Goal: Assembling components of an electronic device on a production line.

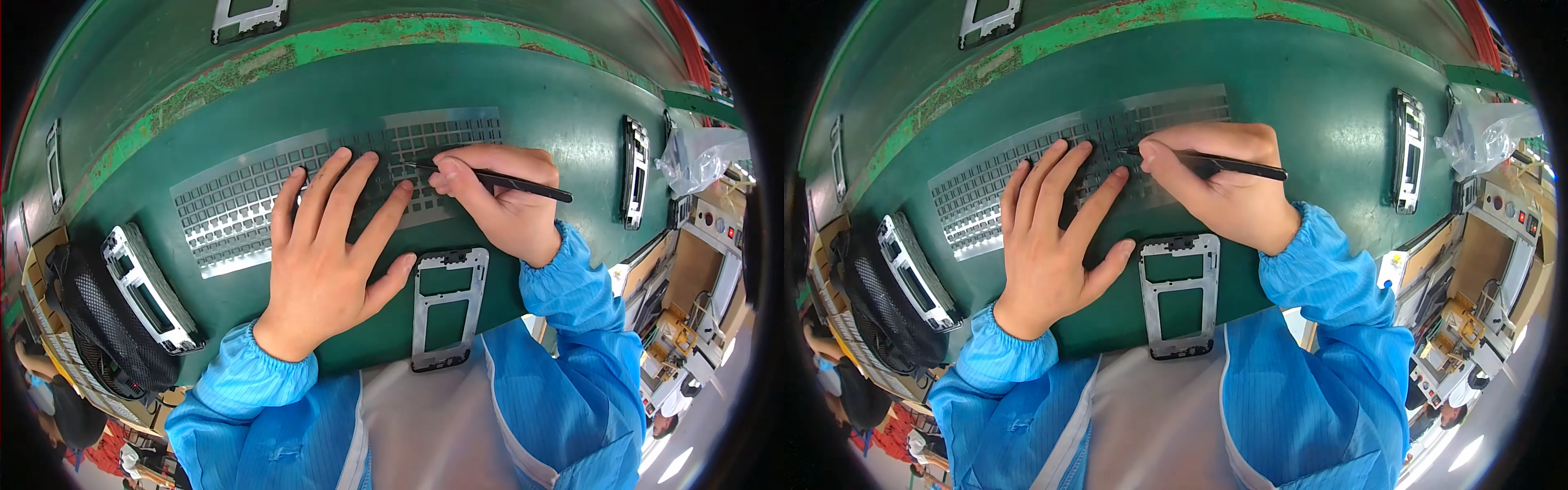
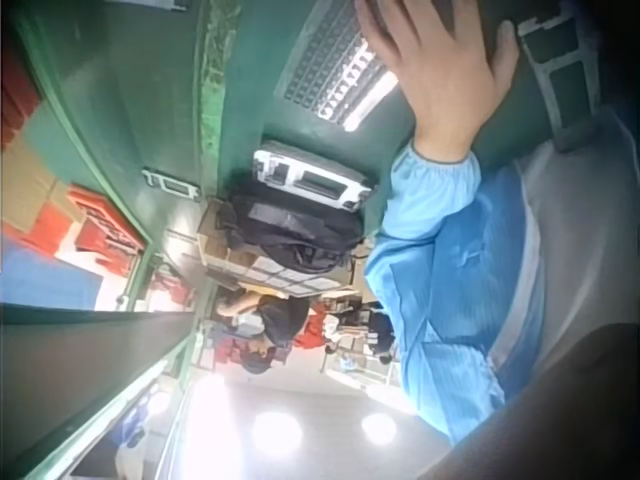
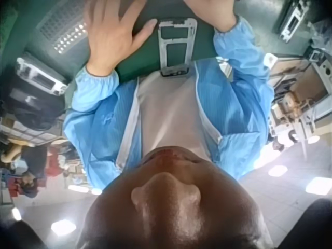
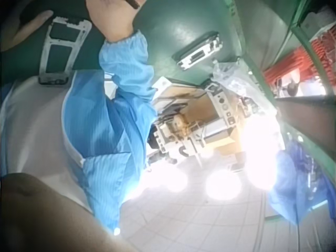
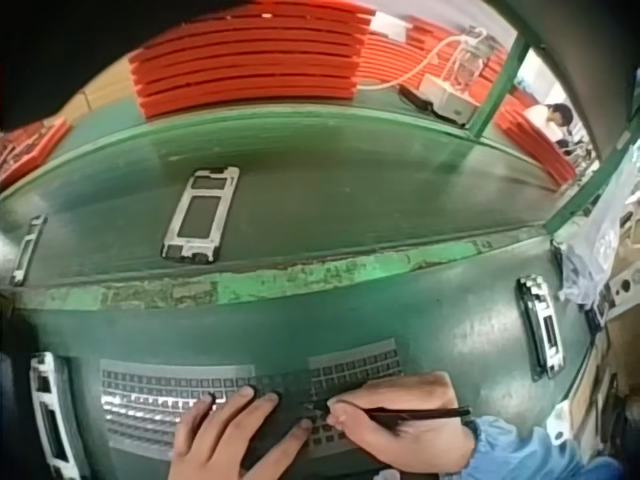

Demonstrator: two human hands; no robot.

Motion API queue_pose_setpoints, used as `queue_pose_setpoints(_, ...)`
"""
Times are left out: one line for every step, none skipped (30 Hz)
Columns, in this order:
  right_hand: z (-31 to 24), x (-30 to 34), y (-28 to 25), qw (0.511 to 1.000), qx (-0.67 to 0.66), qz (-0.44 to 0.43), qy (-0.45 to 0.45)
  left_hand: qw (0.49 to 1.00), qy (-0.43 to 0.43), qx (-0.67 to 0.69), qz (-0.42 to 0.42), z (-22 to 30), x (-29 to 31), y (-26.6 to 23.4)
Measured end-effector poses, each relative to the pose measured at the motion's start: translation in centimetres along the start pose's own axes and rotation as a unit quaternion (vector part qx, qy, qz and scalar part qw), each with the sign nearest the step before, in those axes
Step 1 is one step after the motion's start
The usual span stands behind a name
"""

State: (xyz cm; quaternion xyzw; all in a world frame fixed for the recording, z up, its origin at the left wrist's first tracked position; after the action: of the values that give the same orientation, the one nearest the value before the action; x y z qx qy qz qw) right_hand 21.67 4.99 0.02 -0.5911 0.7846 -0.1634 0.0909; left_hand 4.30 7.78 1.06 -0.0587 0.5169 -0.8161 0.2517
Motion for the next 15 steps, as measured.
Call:
queue_pose_setpoints(0.0, 0.1, 0.0, 1.000, 0.001, 0.001, -0.002, 1.000, 0.000, -0.001, 0.000, 0.0, 0.0, 0.0)
queue_pose_setpoints(0.0, 0.1, 0.0, 1.000, 0.001, 0.002, -0.001, 1.000, 0.000, -0.001, 0.000, 0.1, 0.0, 0.0)
queue_pose_setpoints(0.0, 0.1, 0.0, 1.000, -0.008, 0.003, 0.006, 1.000, -0.001, -0.002, -0.001, 0.1, 0.0, 0.0)
queue_pose_setpoints(0.1, 0.2, -0.1, 1.000, -0.018, 0.004, 0.014, 1.000, -0.002, -0.003, -0.003, 0.1, 0.0, 0.0)
queue_pose_setpoints(0.0, 0.2, -0.1, 1.000, -0.018, 0.004, 0.014, 1.000, -0.001, -0.003, -0.003, 0.1, 0.0, 0.0)
queue_pose_setpoints(-0.1, 0.2, -0.1, 0.999, -0.030, -0.002, 0.026, 1.000, -0.001, -0.005, -0.004, 0.2, 0.0, 0.0)
queue_pose_setpoints(-0.1, 0.3, 0.0, 0.998, -0.042, -0.008, 0.038, 1.000, -0.001, -0.006, -0.004, 0.2, 0.0, 0.0)
queue_pose_setpoints(0.0, 0.4, -0.1, 0.998, -0.042, -0.006, 0.038, 1.000, 0.000, -0.006, -0.004, 0.2, 0.0, 0.0)
queue_pose_setpoints(0.2, 0.4, -0.2, 0.996, -0.075, -0.011, 0.043, 1.000, 0.002, -0.009, -0.001, 0.3, 0.0, 0.0)
queue_pose_setpoints(0.4, 0.6, -0.4, 0.993, -0.109, -0.016, 0.047, 1.000, 0.003, -0.011, 0.002, 0.4, 0.0, 0.0)
queue_pose_setpoints(0.4, 0.8, -0.6, 0.988, -0.141, -0.012, 0.059, 1.000, 0.005, -0.013, 0.003, 0.4, 0.1, 0.0)
queue_pose_setpoints(0.2, 1.4, -0.9, 0.988, -0.140, -0.010, 0.059, 1.000, 0.007, -0.012, 0.004, 0.4, 0.1, -0.1)
queue_pose_setpoints(0.3, 2.1, -1.4, 0.983, -0.162, -0.002, 0.082, 1.000, 0.006, -0.011, 0.001, 0.4, 0.1, -0.1)
queue_pose_setpoints(0.6, 3.0, -1.9, 0.977, -0.183, 0.006, 0.109, 1.000, 0.004, -0.007, -0.003, 0.4, 0.2, 0.0)
queue_pose_setpoints(0.7, 3.8, -2.4, 0.976, -0.187, 0.012, 0.112, 1.000, 0.014, -0.016, 0.015, 0.6, 0.1, -0.3)
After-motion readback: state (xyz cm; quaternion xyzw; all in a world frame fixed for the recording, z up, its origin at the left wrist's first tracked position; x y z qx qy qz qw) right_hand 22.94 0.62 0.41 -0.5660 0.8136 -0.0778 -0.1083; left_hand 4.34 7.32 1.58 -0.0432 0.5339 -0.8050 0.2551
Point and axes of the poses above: each hand's wrist, its own x-axis away from the middle knuckle, its own y-axis out of the palm, z = x × y, the point moved 8 cm from there along -x, towards the middle knuckle, and after that the axes turned 8 degrees about y, right-handed, at the moved point
